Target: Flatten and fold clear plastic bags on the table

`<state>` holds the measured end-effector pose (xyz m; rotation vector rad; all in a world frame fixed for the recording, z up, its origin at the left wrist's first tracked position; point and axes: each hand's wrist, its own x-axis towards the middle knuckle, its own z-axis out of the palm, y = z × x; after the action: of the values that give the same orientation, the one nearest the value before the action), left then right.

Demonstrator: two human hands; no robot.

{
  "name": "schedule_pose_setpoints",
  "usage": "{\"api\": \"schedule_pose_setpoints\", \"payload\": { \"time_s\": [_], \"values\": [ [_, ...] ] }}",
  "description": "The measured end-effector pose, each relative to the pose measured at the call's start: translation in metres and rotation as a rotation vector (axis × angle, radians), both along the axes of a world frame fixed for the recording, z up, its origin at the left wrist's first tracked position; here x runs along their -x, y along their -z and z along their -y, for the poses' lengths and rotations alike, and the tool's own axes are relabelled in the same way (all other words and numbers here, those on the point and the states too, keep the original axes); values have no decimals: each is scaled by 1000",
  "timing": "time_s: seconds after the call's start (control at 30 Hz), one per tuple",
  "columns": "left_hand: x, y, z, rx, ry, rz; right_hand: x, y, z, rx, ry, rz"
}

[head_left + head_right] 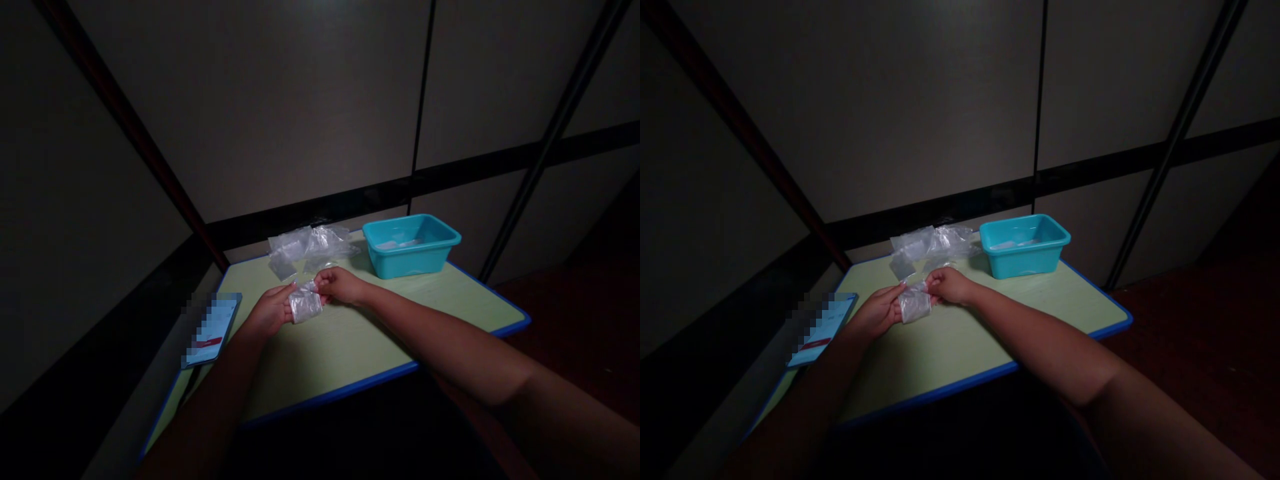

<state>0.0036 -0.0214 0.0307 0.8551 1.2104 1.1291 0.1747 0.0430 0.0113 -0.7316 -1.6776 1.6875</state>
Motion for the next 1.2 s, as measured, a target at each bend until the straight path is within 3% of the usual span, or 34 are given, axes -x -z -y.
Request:
{"api": "schedule_pose_setpoints", "payload": {
  "time_s": [0.17, 0.5, 1.2],
  "values": [
    [4, 6, -3, -46, 24, -34, -1, -2, 3, -29, -19, 46],
    [5, 10, -3, -35, 69, -42, -1, 0, 0, -230, 14, -76],
    [5, 6, 0, -45, 124, -37, -1, -1, -1, -326, 32, -17]
  ]
}}
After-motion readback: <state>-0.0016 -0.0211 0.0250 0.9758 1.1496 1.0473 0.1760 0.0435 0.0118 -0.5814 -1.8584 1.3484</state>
